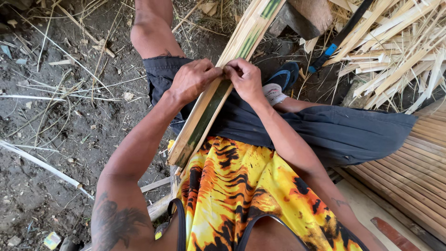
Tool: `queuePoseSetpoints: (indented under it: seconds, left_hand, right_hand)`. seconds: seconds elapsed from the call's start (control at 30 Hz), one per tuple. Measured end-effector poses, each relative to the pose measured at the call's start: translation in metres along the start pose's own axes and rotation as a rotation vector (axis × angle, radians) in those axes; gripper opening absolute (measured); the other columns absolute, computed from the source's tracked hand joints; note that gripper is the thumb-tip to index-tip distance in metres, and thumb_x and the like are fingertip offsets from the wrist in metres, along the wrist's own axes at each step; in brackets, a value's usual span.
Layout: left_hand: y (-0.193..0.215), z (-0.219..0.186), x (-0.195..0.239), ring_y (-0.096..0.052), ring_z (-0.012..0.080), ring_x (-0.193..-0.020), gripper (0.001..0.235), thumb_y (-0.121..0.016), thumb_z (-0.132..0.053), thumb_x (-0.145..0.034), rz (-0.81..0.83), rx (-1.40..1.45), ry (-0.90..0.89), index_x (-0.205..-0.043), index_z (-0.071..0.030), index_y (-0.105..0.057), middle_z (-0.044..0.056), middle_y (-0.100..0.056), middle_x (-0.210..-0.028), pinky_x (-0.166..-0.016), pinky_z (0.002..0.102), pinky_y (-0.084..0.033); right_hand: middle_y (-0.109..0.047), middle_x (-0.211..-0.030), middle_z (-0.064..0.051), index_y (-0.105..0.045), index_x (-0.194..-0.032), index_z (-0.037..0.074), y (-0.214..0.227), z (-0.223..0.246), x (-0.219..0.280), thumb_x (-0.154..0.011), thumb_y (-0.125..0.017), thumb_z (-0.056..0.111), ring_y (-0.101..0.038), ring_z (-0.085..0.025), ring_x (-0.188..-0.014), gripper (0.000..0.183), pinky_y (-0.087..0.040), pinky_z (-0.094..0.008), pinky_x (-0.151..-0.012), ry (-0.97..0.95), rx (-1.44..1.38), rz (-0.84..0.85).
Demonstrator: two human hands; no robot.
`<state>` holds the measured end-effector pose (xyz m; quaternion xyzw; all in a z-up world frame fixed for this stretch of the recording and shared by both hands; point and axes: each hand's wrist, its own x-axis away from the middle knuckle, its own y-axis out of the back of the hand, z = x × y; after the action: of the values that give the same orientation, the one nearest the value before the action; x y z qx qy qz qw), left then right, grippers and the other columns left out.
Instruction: The person uses a machete to split long bamboo poles into thin strips on a wooden block. They then gather the strips and tie them together with a metal wire.
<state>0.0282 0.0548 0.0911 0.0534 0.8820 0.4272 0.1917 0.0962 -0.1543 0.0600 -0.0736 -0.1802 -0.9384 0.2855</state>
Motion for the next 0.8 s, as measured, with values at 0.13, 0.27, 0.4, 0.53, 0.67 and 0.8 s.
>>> queuePoseSetpoints:
  seconds: [0.13,0.27,0.4,0.53,0.67,0.8]
  left_hand:
    - [0.004,0.001,-0.004,-0.068,0.0282,-0.082,0.02,-0.068,-0.011,-0.092,0.085,-0.042,0.027,-0.111,-0.011,-0.071,0.008,-0.061,-0.093,-0.067,0.04,-0.057]
    - [0.012,0.001,-0.011,-0.068,0.0293,-0.092,0.02,-0.066,-0.009,-0.089,0.28,-0.106,0.028,-0.107,-0.013,-0.072,0.011,-0.059,-0.094,-0.076,0.041,-0.058]
    - [0.011,0.024,-0.02,-0.066,0.0298,-0.087,0.017,-0.068,-0.021,-0.099,0.583,0.204,0.137,-0.112,-0.011,-0.073,0.012,-0.064,-0.096,-0.077,0.043,-0.053]
    - [-0.03,0.053,-0.011,-0.063,0.0145,-0.089,0.024,-0.07,-0.024,-0.097,0.688,0.945,0.452,-0.114,-0.007,-0.073,0.002,-0.07,-0.097,-0.081,0.03,-0.053]
    - [-0.058,0.063,0.011,-0.059,0.006,-0.087,0.03,-0.072,-0.029,-0.098,0.595,1.484,0.739,-0.117,-0.006,-0.071,-0.005,-0.069,-0.099,-0.08,0.023,-0.05]
    - [-0.061,0.059,0.021,-0.057,0.0065,-0.084,0.028,-0.072,-0.028,-0.099,0.457,1.526,0.767,-0.117,-0.006,-0.072,-0.004,-0.069,-0.096,-0.076,0.023,-0.047]
  right_hand:
    - [-0.064,-0.114,-0.012,-0.056,-0.12,0.0,0.005,0.003,0.002,-0.09,-0.072,-0.011,-0.073,-0.019,-0.101,0.036,-0.066,-0.029,-0.088,0.128,-0.192,0.108]
    - [-0.059,-0.11,-0.009,-0.041,-0.112,0.003,0.004,0.002,0.008,-0.086,-0.071,-0.014,-0.074,-0.017,-0.103,0.043,-0.064,-0.027,-0.082,0.103,-0.171,0.149]
    - [-0.057,-0.101,-0.008,-0.04,-0.104,0.005,-0.002,-0.011,0.008,-0.089,-0.071,-0.015,-0.073,-0.016,-0.098,0.04,-0.063,-0.027,-0.087,0.211,0.01,-0.006]
    - [-0.059,-0.099,-0.007,-0.048,-0.103,0.003,0.024,-0.015,-0.002,-0.095,-0.065,-0.011,-0.074,-0.015,-0.101,0.024,-0.062,-0.025,-0.088,0.124,-0.272,-0.009]
    - [-0.058,-0.093,-0.01,-0.058,-0.094,0.001,0.033,0.018,0.012,-0.092,-0.076,0.002,-0.057,-0.016,-0.071,0.018,-0.05,-0.028,-0.062,0.166,0.081,0.062]
    - [-0.058,-0.083,-0.011,-0.059,-0.089,0.001,0.014,0.041,0.018,-0.094,-0.077,0.013,-0.062,-0.026,-0.069,0.022,-0.052,-0.038,-0.062,0.298,0.347,0.133]
